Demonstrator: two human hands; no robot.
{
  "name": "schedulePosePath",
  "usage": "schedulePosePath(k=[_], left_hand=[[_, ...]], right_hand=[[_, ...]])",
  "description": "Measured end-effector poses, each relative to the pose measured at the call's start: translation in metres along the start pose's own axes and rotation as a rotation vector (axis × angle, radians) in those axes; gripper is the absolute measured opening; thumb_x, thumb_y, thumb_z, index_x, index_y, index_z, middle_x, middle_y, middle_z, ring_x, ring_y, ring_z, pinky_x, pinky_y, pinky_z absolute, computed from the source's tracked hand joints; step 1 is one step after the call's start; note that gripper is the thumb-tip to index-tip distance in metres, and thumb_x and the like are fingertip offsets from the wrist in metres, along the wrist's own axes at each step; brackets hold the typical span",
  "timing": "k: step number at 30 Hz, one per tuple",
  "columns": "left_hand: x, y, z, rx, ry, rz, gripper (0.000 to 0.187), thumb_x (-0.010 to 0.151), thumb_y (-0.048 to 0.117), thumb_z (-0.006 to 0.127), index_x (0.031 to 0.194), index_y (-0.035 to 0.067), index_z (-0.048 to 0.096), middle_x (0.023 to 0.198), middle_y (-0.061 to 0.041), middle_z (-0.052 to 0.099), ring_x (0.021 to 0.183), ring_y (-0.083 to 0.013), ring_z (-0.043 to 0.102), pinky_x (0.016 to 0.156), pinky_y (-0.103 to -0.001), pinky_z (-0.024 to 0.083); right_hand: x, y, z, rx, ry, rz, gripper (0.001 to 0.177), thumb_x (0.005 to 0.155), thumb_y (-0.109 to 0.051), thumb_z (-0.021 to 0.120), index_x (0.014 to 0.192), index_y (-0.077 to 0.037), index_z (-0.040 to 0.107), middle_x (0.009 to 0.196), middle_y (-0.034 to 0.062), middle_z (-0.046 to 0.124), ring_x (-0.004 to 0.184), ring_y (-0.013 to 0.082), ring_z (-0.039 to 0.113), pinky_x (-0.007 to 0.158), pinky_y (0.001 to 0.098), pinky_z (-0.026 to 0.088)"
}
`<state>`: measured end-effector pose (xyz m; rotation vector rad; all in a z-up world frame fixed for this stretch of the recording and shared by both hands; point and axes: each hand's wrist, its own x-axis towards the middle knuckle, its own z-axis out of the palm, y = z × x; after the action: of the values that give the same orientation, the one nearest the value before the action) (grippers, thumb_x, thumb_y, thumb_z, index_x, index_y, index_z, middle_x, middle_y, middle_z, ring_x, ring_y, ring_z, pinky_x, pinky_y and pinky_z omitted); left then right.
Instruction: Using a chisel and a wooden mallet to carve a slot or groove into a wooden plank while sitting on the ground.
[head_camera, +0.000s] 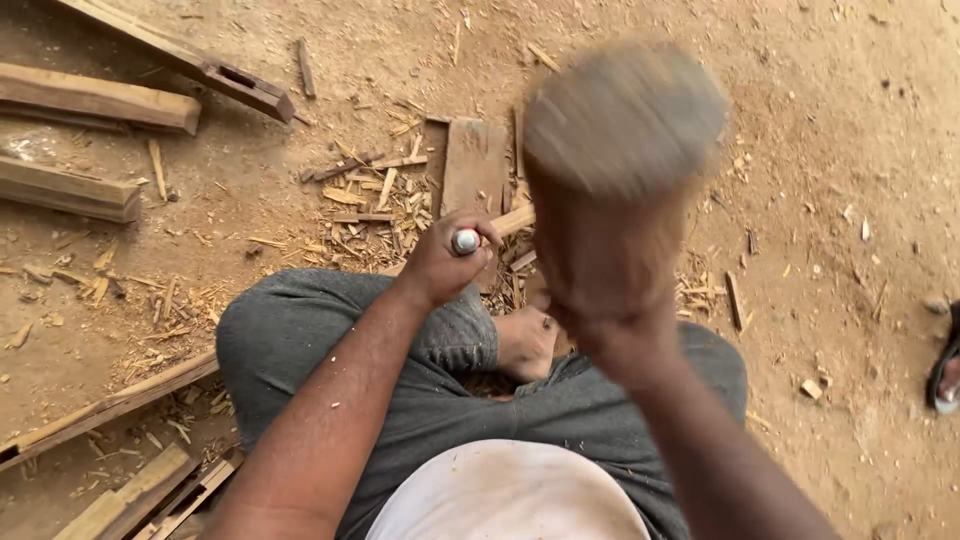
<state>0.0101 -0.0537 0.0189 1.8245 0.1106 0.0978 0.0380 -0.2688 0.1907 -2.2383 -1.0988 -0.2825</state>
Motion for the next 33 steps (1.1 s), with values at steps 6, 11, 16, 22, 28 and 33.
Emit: schedulePosePath(k=[6,11,16,22,28,33], left_hand=[[0.0,0.049,-0.009,0.07,-0.127,-0.203,0.013,0.096,0.023,0.067,0.107,0.016,0.069,0.113,-0.003,0.072,0.102,-0.0124,0.07,0.09,-0.032,0.06],[0.021,-0.018,0.005,-0.155,0.406,-0.155,0.018,0.09,0.016,0.074,0.106,0.011,0.07,0.106,-0.009,0.077,0.094,-0.0164,0.075,0.084,-0.033,0.064],[0.037,-0.016,-0.003,-0.326,0.551,-0.231,0.025,0.084,0.013,0.069,0.108,0.011,0.071,0.116,-0.005,0.073,0.096,-0.0154,0.073,0.081,-0.033,0.066],[0.033,0.047,-0.025,-0.092,-0.242,-0.286,0.058,0.077,0.018,0.082,0.13,0.019,0.059,0.108,-0.009,0.072,0.094,-0.0129,0.07,0.079,-0.025,0.061],[0.055,-0.041,-0.012,-0.621,0.358,-0.245,0.025,0.098,0.018,0.07,0.118,0.005,0.076,0.095,-0.01,0.072,0.078,-0.0202,0.065,0.063,-0.037,0.052],[0.054,-0.002,-0.059,0.156,0.513,-0.034,0.02,0.093,0.023,0.076,0.109,0.013,0.073,0.103,-0.005,0.076,0.096,-0.0177,0.073,0.083,-0.038,0.061]], right_hand=[[0.022,0.002,-0.013,-0.201,-0.834,0.844,0.089,0.079,-0.036,0.083,0.154,-0.019,0.037,0.11,0.0146,0.074,0.099,0.0298,0.076,0.087,0.0432,0.063],[-0.072,0.075,-0.041,0.07,-0.565,0.926,0.074,0.071,-0.021,0.089,0.137,-0.008,0.057,0.104,0.0142,0.077,0.091,0.0239,0.072,0.08,0.0377,0.057],[-0.167,0.129,-0.073,0.231,-0.423,1.29,0.07,0.07,-0.015,0.09,0.132,-0.004,0.059,0.086,0.0122,0.072,0.063,0.0212,0.061,0.057,0.0372,0.053],[-0.231,0.163,-0.061,0.316,-0.311,1.549,0.047,0.077,-0.013,0.084,0.119,0.001,0.067,0.076,0.0106,0.062,0.058,0.0211,0.053,0.053,0.0377,0.046],[-0.218,0.164,-0.053,0.303,-0.26,1.559,0.043,0.08,-0.011,0.084,0.115,0.0,0.061,0.077,0.0094,0.06,0.06,0.0208,0.054,0.054,0.037,0.048],[-0.239,0.176,-0.052,0.366,-0.21,1.558,0.036,0.08,-0.011,0.084,0.102,0.002,0.059,0.072,0.0087,0.057,0.056,0.0211,0.054,0.052,0.0372,0.046]])
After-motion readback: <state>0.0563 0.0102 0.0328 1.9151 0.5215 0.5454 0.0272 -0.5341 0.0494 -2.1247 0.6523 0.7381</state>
